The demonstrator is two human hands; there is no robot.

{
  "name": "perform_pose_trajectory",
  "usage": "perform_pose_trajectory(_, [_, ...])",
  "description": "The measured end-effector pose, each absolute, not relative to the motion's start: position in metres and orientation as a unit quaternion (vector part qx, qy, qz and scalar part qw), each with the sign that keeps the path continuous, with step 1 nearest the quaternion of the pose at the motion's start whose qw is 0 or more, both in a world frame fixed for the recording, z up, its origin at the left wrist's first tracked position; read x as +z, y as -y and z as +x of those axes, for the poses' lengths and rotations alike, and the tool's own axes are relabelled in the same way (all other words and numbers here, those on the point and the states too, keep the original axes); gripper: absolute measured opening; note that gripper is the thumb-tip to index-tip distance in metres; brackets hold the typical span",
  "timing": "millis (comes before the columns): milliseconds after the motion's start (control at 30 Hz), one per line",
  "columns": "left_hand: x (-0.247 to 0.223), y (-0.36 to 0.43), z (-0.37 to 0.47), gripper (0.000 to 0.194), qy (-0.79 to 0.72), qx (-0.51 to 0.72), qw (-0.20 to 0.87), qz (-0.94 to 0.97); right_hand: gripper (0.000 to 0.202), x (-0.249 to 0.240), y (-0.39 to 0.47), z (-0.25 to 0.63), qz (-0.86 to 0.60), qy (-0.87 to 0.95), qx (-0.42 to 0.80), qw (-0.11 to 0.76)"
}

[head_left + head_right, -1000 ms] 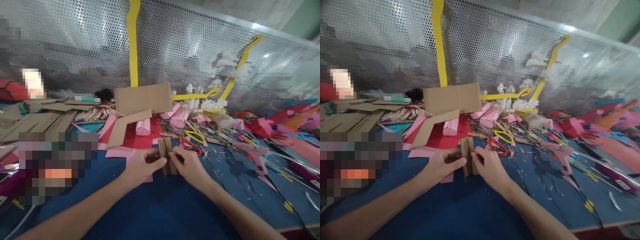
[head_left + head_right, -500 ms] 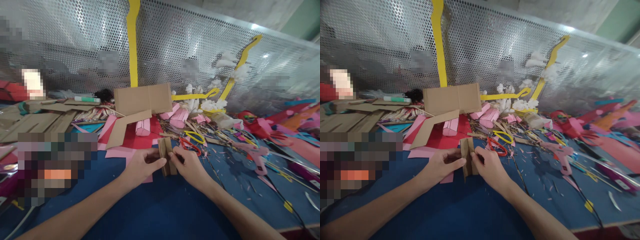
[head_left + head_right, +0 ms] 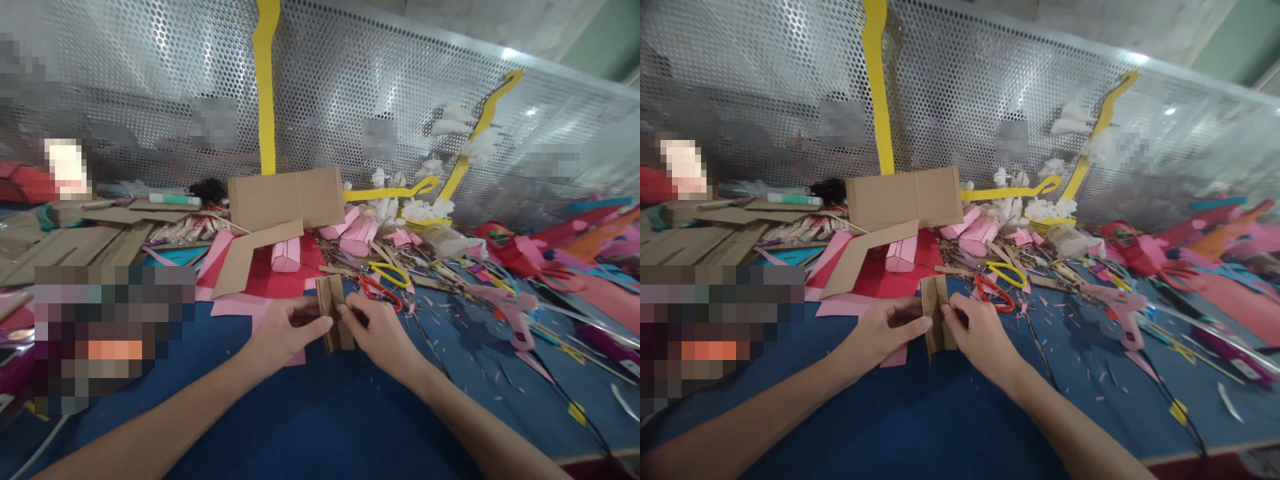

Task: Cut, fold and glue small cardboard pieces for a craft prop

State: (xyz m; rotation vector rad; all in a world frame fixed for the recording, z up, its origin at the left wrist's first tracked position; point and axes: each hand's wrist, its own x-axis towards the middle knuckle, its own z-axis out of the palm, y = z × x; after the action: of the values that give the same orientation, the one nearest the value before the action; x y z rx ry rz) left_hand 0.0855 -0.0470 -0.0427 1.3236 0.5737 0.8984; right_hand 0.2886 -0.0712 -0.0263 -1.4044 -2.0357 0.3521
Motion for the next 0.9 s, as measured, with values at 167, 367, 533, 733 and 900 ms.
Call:
perform_pose_trajectory(167, [-0.0433,0.0463,0.0854,0.041,-0.249,0.396,0.662,0.586,0.035,-0.0262,0.0714,0.2884,-0.531,0.775,0.131,0.317])
perform_pose_trajectory(367, [-0.0459,0.0454,0.086,0.041,-0.248,0.4,0.66,0.586,0.036,-0.0259,0.0702,0.2876,-0.531,0.774,0.132,0.319])
perform_pose_trajectory(533, [-0.0461,0.0452,0.0863,0.042,-0.252,0.398,0.66,0.585,0.036,-0.0256,0.07,0.2874,-0.528,0.777,0.129,0.319])
perform_pose_trajectory(733, [-0.0466,0.0456,0.0865,0.041,-0.244,0.403,0.66,0.585,0.036,-0.0264,0.0702,0.2881,-0.528,0.777,0.127,0.319])
perform_pose_trajectory(900, [-0.0458,0.0454,0.0865,0.041,-0.25,0.4,0.658,0.587,0.036,-0.0263,0.0703,0.2878,-0.523,0.779,0.126,0.321])
